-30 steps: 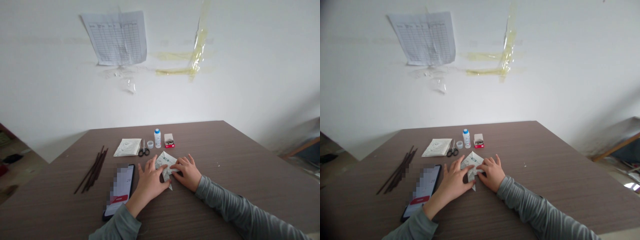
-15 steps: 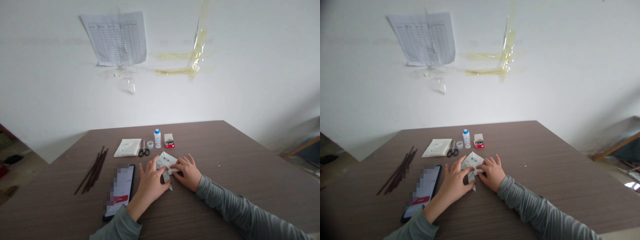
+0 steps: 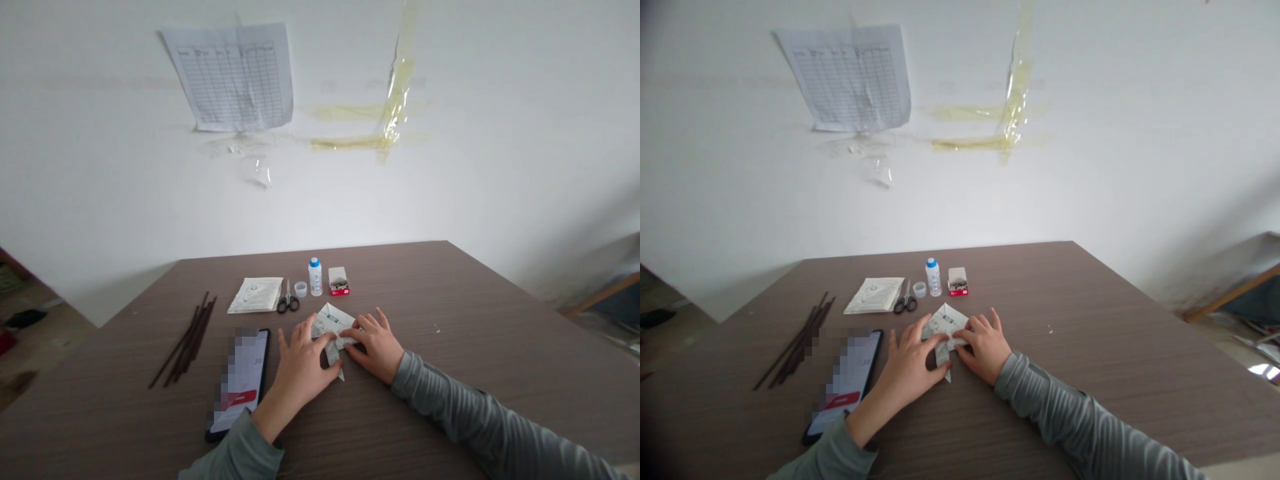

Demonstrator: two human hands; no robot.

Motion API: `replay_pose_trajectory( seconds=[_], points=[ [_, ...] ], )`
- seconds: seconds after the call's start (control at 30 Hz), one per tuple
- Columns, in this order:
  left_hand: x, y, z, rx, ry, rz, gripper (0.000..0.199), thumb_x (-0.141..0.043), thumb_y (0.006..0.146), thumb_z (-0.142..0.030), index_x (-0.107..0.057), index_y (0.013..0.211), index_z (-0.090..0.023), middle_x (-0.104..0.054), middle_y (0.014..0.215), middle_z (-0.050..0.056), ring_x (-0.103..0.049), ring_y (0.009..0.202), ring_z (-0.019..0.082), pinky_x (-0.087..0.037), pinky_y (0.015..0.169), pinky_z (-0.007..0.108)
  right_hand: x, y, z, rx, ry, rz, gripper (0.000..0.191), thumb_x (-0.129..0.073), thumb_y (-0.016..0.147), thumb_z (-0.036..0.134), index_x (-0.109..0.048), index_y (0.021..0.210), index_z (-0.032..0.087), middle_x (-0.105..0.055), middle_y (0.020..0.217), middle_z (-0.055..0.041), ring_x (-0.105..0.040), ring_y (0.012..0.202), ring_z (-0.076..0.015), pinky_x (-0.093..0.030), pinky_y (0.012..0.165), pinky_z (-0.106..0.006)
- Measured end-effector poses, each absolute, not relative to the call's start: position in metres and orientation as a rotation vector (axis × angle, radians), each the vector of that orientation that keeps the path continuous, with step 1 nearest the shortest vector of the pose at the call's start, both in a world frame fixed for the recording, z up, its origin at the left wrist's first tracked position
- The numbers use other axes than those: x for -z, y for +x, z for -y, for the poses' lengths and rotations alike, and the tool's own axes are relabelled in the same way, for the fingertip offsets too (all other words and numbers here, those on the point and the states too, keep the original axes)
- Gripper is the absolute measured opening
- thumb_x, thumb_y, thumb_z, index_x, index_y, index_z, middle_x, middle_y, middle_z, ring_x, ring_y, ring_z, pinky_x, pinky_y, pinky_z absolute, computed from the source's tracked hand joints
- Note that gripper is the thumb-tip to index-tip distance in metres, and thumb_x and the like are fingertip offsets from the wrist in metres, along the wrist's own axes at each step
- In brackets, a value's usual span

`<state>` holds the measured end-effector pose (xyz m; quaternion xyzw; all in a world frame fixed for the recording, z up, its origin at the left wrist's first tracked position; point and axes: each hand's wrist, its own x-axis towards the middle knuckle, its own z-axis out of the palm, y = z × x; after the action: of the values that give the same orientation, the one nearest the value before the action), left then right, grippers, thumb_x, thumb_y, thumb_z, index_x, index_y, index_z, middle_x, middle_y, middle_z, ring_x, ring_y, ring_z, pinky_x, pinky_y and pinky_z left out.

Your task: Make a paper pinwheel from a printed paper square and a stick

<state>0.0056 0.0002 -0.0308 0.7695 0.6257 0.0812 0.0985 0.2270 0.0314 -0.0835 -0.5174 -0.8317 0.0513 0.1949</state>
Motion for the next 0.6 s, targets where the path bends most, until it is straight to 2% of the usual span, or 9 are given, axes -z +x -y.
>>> replay_pose_trajectory(
  seconds=[0.23, 0.47, 0.6],
  points=[
    [0.0319, 0.0046, -0.0006, -0.304, 2.276, -1.852, 0.060, -0.099, 0.098, -0.033, -0.095, 0.157, -0.039, -0.064, 0.201, 0.014, -0.062, 0.181, 0.059, -0.038, 0.155, 0.093, 0.0844, 0.2263, -0.0315, -0.186, -1.471, 2.333, 0.034, -0.082, 0.116, 0.024, -0.102, 0.140, 0.038, -0.093, 0.134, -0.0101, -0.084, 0.137, -0.0369, -0.044, 0.152, -0.086],
    [0.0272, 0.0051, 0.0008, -0.210, 2.271, -1.850, 0.055, -0.096, 0.104, -0.033, -0.096, 0.159, -0.040, -0.060, 0.205, 0.013, -0.058, 0.186, 0.057, -0.035, 0.155, 0.094, 0.0835, 0.2254, -0.0309, -0.171, -1.477, 2.319, 0.033, -0.083, 0.114, 0.024, -0.103, 0.136, 0.039, -0.093, 0.131, -0.0099, -0.085, 0.136, -0.0388, -0.047, 0.151, -0.080],
    [0.0246, 0.0051, 0.0022, -0.208, 2.282, -1.826, 0.054, -0.093, 0.108, -0.031, -0.095, 0.161, -0.037, -0.059, 0.206, 0.016, -0.057, 0.187, 0.056, -0.034, 0.154, 0.098, 0.0850, 0.2262, -0.0308, -0.198, -1.473, 2.307, 0.034, -0.081, 0.115, 0.026, -0.101, 0.141, 0.038, -0.093, 0.133, -0.0105, -0.083, 0.138, -0.0380, -0.043, 0.152, -0.080]
  ],
)
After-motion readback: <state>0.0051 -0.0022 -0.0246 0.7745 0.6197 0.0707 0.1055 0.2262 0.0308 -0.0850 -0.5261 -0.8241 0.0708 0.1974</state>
